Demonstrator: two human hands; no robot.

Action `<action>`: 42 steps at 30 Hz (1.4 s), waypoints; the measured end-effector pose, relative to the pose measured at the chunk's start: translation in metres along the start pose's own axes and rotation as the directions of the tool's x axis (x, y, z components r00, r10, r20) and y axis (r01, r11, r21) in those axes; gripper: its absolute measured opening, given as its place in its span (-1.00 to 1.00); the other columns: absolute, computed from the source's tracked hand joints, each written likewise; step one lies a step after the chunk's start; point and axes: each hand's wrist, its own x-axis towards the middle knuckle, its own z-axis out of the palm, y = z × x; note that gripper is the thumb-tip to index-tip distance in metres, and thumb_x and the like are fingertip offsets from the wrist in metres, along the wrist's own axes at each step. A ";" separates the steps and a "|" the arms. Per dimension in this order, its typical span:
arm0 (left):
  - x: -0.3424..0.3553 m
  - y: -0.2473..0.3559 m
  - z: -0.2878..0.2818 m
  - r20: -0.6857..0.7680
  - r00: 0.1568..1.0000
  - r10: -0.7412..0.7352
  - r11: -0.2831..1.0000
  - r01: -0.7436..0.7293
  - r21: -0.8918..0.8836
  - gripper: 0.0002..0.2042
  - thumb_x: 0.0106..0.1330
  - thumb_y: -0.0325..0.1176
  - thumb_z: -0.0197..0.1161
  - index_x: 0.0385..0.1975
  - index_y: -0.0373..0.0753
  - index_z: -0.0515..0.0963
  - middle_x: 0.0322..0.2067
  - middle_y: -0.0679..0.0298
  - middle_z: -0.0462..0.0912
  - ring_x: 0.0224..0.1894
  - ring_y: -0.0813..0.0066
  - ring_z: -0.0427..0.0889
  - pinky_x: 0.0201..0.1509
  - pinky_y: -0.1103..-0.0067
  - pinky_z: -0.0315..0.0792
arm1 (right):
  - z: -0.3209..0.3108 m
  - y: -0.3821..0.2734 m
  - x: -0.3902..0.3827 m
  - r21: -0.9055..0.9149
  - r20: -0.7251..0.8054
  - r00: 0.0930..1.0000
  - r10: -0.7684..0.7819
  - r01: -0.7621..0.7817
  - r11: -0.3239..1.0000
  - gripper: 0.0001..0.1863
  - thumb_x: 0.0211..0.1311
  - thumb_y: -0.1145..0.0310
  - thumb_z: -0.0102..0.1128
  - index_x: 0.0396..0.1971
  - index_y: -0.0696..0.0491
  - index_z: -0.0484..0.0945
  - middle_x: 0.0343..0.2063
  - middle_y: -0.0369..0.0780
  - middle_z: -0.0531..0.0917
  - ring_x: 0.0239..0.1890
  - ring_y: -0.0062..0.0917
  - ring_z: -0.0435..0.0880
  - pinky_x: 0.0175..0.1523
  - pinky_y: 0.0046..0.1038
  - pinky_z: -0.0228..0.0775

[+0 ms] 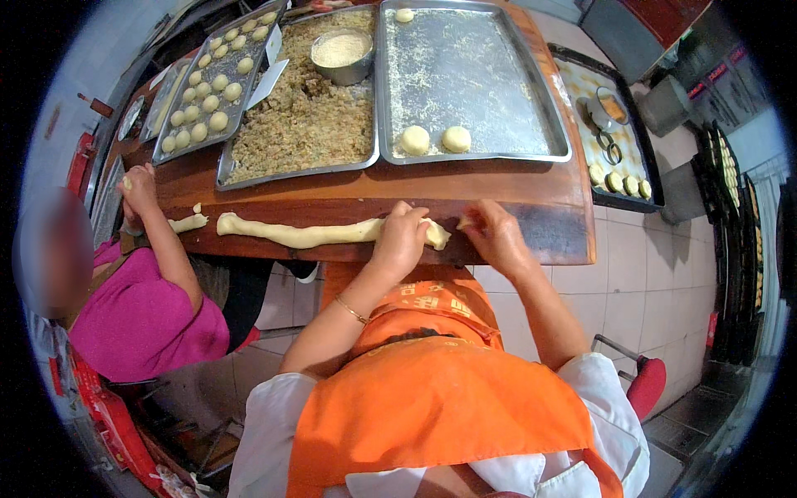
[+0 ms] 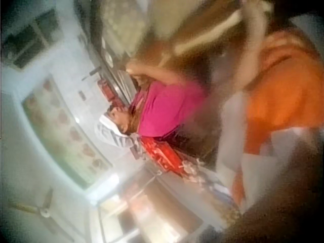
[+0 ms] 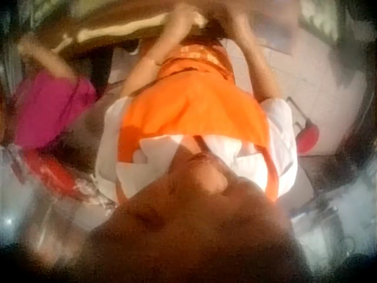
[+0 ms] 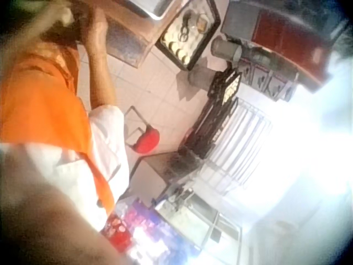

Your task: The person prepares dough buns by flattening pieces of dough, adding a filling from a tray, and pinching the dough closed to form spheres.

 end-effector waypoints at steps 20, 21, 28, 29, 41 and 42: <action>0.066 0.020 0.034 0.387 0.848 0.362 0.809 -0.492 0.322 -0.31 0.41 0.05 0.12 0.49 0.00 0.13 0.48 0.10 0.12 0.53 0.14 0.07 0.57 0.17 -0.08 | -0.010 0.022 -0.005 0.346 -0.389 0.901 0.193 -0.052 0.937 -0.72 0.29 0.59 0.13 -0.01 0.15 0.59 -0.15 -0.17 0.67 -0.12 -0.48 0.67 0.00 -0.47 0.51; 0.069 0.019 0.036 0.376 0.870 0.319 0.825 -0.450 0.342 -0.30 0.40 0.07 0.13 0.49 0.00 0.13 0.48 0.10 0.12 0.53 0.15 0.07 0.57 0.17 -0.09 | -0.009 0.023 -0.004 0.380 -0.403 0.891 0.209 -0.045 0.924 -0.72 0.29 0.59 0.13 -0.01 0.15 0.59 -0.15 -0.16 0.67 -0.12 -0.48 0.67 0.00 -0.47 0.51; 0.074 0.004 0.046 0.363 0.876 0.319 0.913 -0.387 0.132 -0.28 0.34 -0.10 0.23 0.48 -0.03 0.13 0.48 0.06 0.11 0.53 0.09 0.04 0.55 0.08 -0.11 | -0.021 0.007 -0.004 0.325 -0.358 0.923 0.139 -0.017 0.945 -0.73 0.32 0.58 0.12 -0.01 0.16 0.59 -0.13 -0.17 0.66 -0.10 -0.50 0.66 0.03 -0.48 0.50; 0.078 0.011 0.037 0.368 0.855 0.366 0.883 -0.443 0.152 -0.29 0.36 -0.08 0.20 0.49 -0.02 0.13 0.50 0.09 0.07 0.55 0.13 0.00 0.55 0.08 -0.13 | -0.019 0.011 -0.010 0.367 -0.379 0.910 0.171 -0.022 0.930 -0.75 0.33 0.57 0.12 -0.03 0.17 0.59 -0.15 -0.19 0.66 -0.10 -0.51 0.66 0.02 -0.48 0.50; 0.046 0.007 0.037 0.318 0.861 0.396 0.819 -0.488 0.303 -0.31 0.43 0.10 0.05 0.49 -0.07 0.14 0.51 0.01 0.02 0.57 0.09 -0.07 0.57 0.09 -0.22 | 0.000 0.021 -0.033 0.380 -0.280 0.931 0.236 -0.118 0.917 -0.82 0.36 0.55 0.11 -0.11 0.18 0.62 -0.17 -0.19 0.68 -0.11 -0.51 0.65 0.01 -0.49 0.50; 0.046 0.007 0.036 0.288 0.876 0.387 0.836 -0.465 0.292 -0.33 0.45 0.07 0.05 0.48 -0.08 0.15 0.50 0.00 0.02 0.56 0.07 -0.07 0.57 0.09 -0.22 | 0.002 0.016 -0.029 0.369 -0.240 0.957 0.162 -0.064 0.927 -0.81 0.45 0.49 0.10 -0.02 0.16 0.59 -0.20 -0.32 0.64 -0.26 -0.73 0.54 -0.17 -0.67 0.43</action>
